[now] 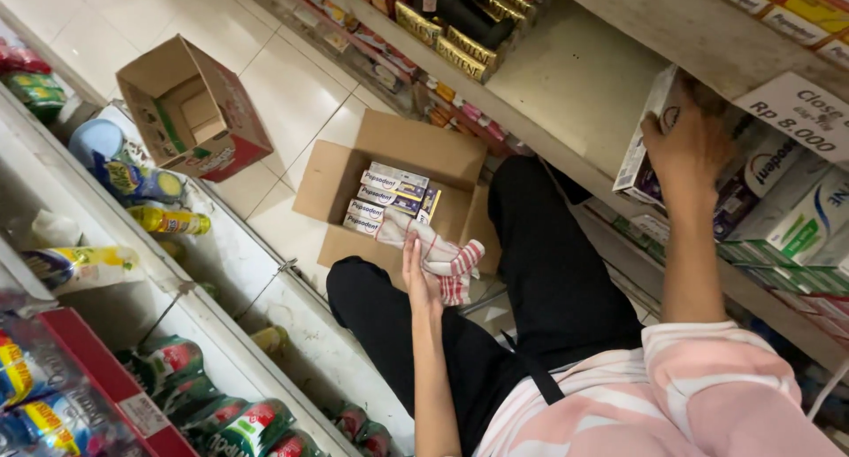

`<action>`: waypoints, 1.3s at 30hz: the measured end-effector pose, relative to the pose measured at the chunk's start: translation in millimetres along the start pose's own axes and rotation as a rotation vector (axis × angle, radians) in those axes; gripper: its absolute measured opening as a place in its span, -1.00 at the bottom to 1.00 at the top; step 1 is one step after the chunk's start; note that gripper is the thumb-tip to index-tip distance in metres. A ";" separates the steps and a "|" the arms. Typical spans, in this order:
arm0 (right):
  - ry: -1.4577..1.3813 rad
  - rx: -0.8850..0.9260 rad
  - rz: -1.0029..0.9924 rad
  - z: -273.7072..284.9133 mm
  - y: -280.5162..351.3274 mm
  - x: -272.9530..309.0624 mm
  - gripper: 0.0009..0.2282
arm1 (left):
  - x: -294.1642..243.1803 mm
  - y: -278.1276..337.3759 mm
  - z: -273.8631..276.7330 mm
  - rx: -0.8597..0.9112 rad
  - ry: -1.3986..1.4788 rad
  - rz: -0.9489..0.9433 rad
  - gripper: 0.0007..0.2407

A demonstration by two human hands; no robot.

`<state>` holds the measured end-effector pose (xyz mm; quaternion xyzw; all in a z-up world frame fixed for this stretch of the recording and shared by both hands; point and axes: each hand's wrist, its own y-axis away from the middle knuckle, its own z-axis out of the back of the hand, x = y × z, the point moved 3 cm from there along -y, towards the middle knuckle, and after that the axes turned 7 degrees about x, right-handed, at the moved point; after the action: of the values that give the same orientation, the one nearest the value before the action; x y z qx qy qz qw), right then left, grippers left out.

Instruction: Wiping toothpaste boxes using a small towel and organizing them inside a shipping container on a grocery store floor.

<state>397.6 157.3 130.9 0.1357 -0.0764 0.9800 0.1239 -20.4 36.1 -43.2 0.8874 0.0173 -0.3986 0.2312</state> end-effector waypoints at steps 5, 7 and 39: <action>-0.071 0.050 -0.110 -0.6 5.0 -8.6 -0.49 | -0.5 -0.5 2.1 0.006 -0.070 -0.014 -0.62; -0.108 0.033 -0.109 -9.0 7.2 -27.4 -0.53 | -4.6 2.2 0.9 0.005 -0.103 -0.022 -0.62; 0.006 0.227 -0.304 -56.7 -31.5 -106.6 -0.43 | -5.6 4.4 1.2 -0.035 -0.054 0.064 -0.55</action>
<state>491.3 174.1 50.2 0.1559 0.0562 0.9527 0.2547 -24.1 32.6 -38.1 0.8723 -0.0103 -0.4143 0.2594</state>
